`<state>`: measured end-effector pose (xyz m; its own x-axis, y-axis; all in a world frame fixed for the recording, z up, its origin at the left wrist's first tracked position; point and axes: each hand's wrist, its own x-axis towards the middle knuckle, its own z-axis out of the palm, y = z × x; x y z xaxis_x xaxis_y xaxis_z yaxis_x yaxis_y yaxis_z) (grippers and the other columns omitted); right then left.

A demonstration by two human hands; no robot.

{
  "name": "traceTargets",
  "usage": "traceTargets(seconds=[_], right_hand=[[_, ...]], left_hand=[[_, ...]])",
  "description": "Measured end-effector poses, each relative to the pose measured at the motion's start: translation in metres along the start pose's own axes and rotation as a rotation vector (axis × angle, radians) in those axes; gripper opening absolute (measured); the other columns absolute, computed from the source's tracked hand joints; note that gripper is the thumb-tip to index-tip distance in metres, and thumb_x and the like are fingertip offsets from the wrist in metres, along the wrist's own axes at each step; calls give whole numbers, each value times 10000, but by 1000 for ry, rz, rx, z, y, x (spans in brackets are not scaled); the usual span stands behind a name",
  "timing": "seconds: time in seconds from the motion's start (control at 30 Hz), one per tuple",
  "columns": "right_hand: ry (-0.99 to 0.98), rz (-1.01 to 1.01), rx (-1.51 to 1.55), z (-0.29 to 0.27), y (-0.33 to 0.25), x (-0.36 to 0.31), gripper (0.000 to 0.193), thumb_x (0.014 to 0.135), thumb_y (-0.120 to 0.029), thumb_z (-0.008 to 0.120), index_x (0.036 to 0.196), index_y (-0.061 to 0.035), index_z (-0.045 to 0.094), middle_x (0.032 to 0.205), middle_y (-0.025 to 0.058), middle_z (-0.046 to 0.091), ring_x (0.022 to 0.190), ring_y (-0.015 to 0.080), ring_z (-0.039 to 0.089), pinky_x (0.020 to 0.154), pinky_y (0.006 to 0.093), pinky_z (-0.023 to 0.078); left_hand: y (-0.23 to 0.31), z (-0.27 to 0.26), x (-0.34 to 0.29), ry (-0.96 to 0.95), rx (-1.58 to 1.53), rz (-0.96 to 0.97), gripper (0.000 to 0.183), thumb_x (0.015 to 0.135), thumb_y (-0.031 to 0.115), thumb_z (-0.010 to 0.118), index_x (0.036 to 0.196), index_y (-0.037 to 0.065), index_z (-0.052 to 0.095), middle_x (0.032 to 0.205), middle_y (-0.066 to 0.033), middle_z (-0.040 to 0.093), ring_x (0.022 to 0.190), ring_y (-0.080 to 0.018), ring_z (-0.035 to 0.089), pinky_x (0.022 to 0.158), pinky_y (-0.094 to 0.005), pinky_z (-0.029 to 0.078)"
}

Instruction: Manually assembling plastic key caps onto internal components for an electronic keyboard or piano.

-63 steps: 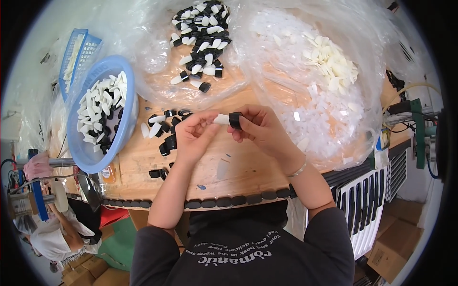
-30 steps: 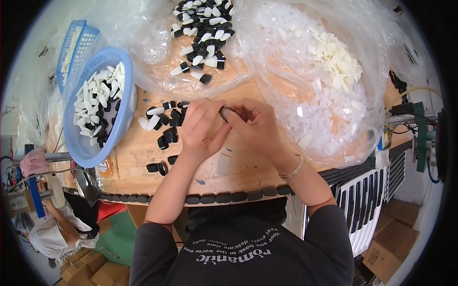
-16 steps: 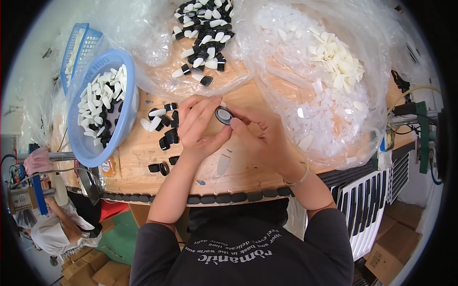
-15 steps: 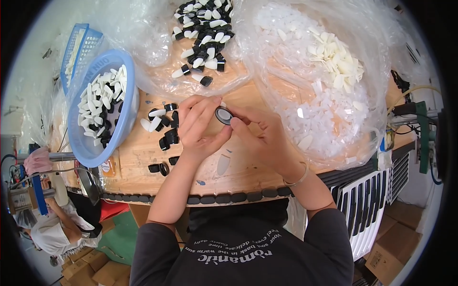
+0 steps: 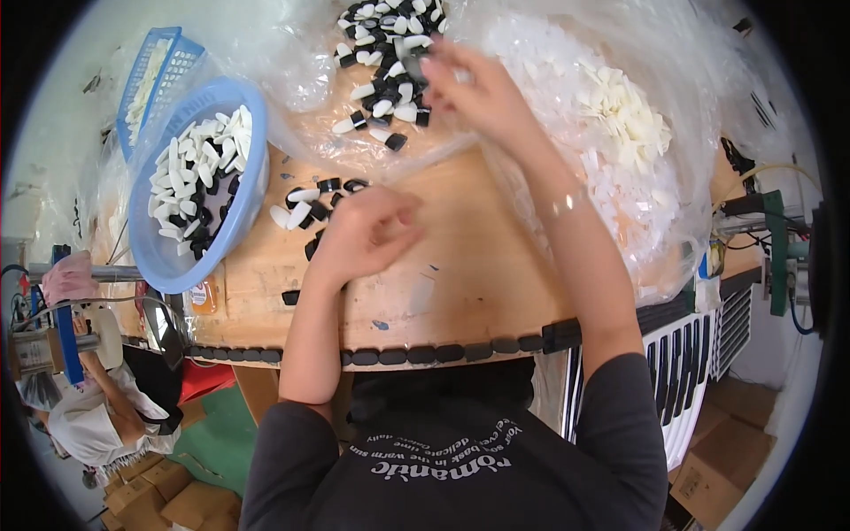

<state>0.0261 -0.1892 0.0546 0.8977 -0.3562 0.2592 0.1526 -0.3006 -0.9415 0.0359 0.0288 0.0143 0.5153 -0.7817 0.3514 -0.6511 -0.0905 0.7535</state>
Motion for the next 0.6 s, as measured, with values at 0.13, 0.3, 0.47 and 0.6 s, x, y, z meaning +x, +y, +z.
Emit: traceTargets(seconds=[0.13, 0.3, 0.47, 0.6], right_hand=[[-103, -121, -566, -9, -15, -1, 405, 870, -305, 627, 1141, -5, 602, 909, 111, 667, 710, 140, 617, 640, 282, 489], [-504, 191, -508, 8, -7, -115, 217, 794, -215, 697, 840, -13, 633, 737, 97, 641, 643, 184, 612, 612, 312, 489], [-367, -105, -647, 38, 14, -176, 211, 796, -191, 705, 860, -49, 563, 761, 122, 588, 679, 276, 605, 618, 349, 483], [-449, -248, -542, 40, 20, -174, 188, 813, -167, 692, 835, -49, 548, 728, 100, 563, 651, 247, 579, 614, 342, 475]], left_hand=[[2, 2, -8, -451, -10, -83, 219, 766, 41, 667, 983, 11, 662, 777, -109, 613, 673, -230, 591, 591, -318, 469], [-3, -37, -17, -151, 239, -93, 130, 748, 43, 640, 872, 3, 642, 778, -141, 629, 758, -339, 603, 694, -404, 484], [14, -46, -38, -252, 333, -287, 208, 713, 75, 696, 888, 3, 608, 808, -138, 600, 818, -341, 596, 715, -418, 483], [17, -19, -68, -76, 500, -241, 327, 707, 72, 729, 991, 0, 582, 814, -143, 582, 776, -338, 582, 658, -407, 480]])
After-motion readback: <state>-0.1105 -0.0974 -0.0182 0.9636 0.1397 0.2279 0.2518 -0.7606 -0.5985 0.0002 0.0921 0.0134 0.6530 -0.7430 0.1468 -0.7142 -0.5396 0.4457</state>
